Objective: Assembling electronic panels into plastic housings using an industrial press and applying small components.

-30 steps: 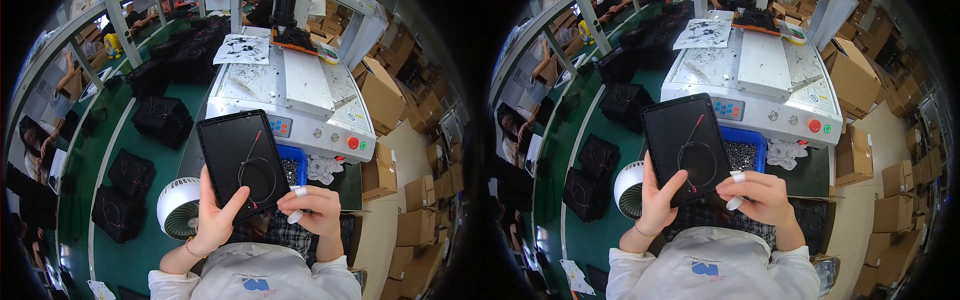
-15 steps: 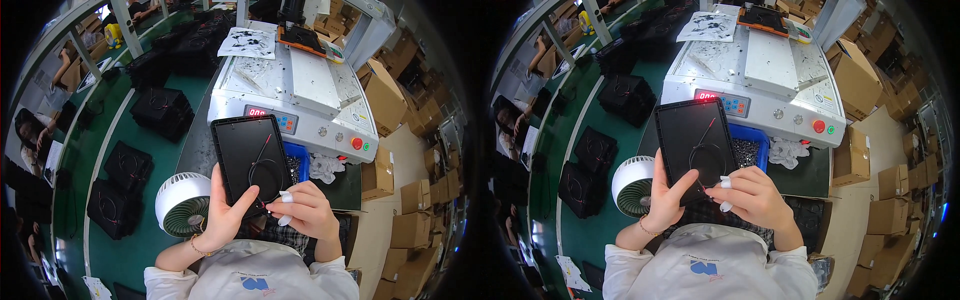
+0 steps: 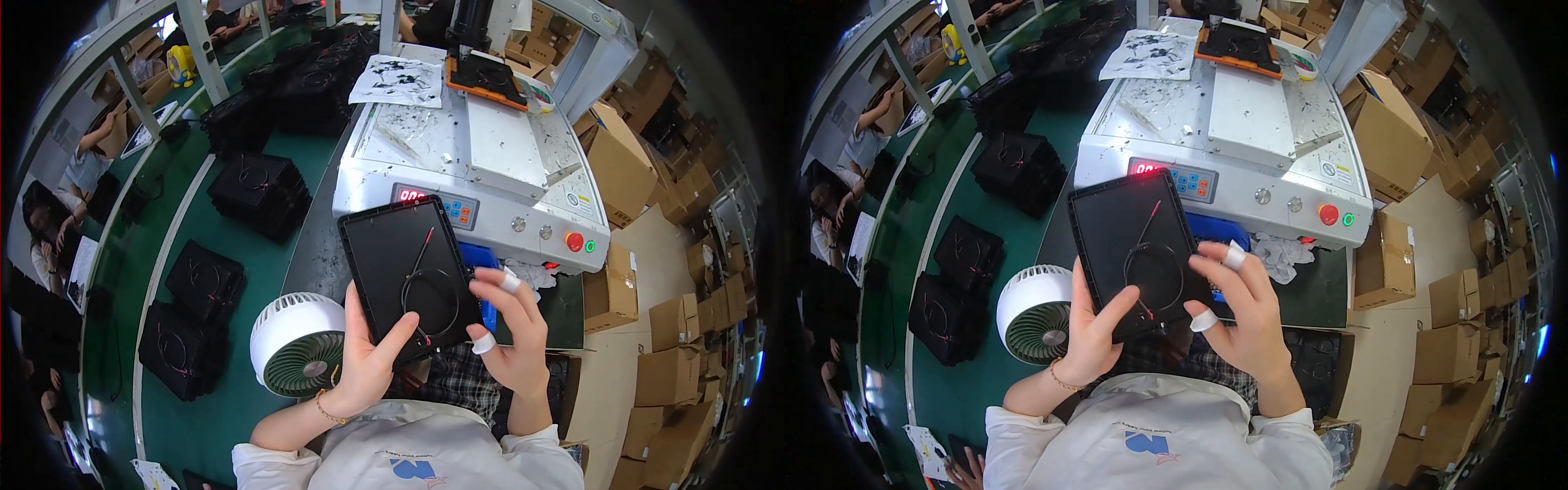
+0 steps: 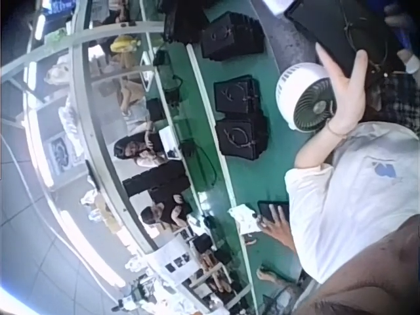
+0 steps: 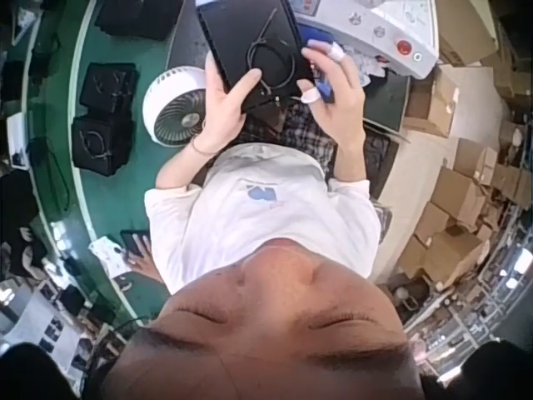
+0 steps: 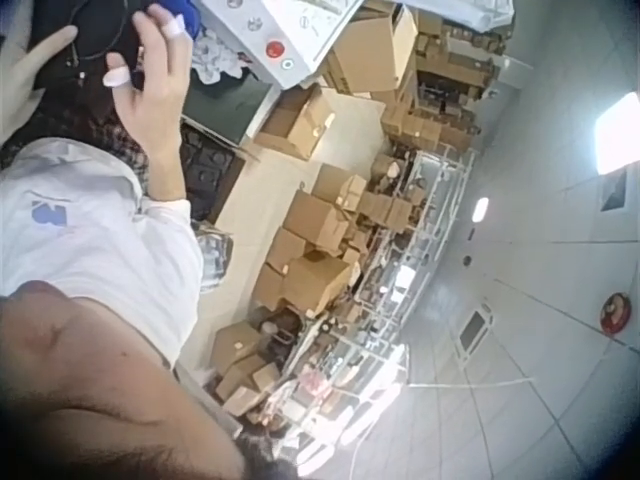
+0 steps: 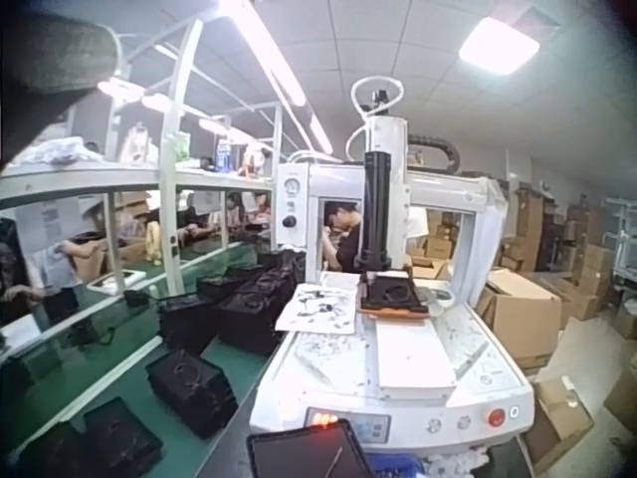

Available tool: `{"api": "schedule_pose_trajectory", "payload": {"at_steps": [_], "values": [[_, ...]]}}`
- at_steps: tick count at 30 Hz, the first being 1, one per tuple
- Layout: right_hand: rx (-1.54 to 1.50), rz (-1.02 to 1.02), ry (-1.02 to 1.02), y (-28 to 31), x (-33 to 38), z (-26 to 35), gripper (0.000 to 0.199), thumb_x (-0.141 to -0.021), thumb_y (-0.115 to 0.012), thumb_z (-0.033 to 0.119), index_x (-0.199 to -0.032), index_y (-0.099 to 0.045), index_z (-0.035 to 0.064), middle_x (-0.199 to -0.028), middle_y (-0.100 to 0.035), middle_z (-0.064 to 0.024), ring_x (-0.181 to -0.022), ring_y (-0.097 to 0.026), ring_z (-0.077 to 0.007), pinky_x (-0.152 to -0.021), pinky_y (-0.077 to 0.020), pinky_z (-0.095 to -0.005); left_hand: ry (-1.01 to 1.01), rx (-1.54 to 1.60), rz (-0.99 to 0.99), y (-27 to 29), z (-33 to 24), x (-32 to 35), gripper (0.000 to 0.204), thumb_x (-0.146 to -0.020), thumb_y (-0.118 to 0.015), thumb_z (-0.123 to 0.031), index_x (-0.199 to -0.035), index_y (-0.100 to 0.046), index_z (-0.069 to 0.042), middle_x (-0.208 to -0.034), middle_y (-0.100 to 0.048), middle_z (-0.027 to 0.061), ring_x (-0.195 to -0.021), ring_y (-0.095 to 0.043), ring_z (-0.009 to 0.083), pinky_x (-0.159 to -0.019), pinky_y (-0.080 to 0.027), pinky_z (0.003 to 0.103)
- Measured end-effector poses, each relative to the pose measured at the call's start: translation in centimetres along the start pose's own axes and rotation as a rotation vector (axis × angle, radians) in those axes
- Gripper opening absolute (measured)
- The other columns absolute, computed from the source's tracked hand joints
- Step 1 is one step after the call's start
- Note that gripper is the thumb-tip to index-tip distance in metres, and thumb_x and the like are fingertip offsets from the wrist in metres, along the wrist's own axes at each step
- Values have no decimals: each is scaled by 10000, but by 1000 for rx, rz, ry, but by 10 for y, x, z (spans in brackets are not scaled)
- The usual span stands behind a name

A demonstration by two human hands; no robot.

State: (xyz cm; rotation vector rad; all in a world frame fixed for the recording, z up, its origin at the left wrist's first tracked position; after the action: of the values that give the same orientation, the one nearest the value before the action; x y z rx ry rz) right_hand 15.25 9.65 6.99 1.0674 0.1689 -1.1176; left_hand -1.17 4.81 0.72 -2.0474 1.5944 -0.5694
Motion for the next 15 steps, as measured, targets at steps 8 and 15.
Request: {"api": "schedule_pose_trajectory", "payload": {"at_steps": [8,15], "values": [[138,295,-38,-15,-3,4,728,-749,-722,442,-1326,-537,38,-1349,-417,-238,-1088,-517,-393,-903,-458,-428,79,65,61,1,32,4,682,-895,-542,85,-1448,-184,-92,-1359,-432,103,-1220,-489,167,-992,-461,314],[-10,251,-93,-10,3,-2,837,-757,-674,564,-1370,-494,24,-1397,-378,-259,-1103,-508,-392,-933,-427,-410,106,82,107,-5,23,7,680,-898,-516,79,-1453,-163,-96,-1359,-428,107,-1219,-491,169,-995,-466,319]]}}
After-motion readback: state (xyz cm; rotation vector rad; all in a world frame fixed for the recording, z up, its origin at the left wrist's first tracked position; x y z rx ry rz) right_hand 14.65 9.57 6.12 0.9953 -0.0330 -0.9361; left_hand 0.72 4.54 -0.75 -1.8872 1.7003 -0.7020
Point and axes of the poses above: each hand's wrist, its own x-axis away from the middle knuckle, its own y-axis out of the back of the hand, z = x × y, the point moved 6 cm from there along -x, towards the middle knuckle
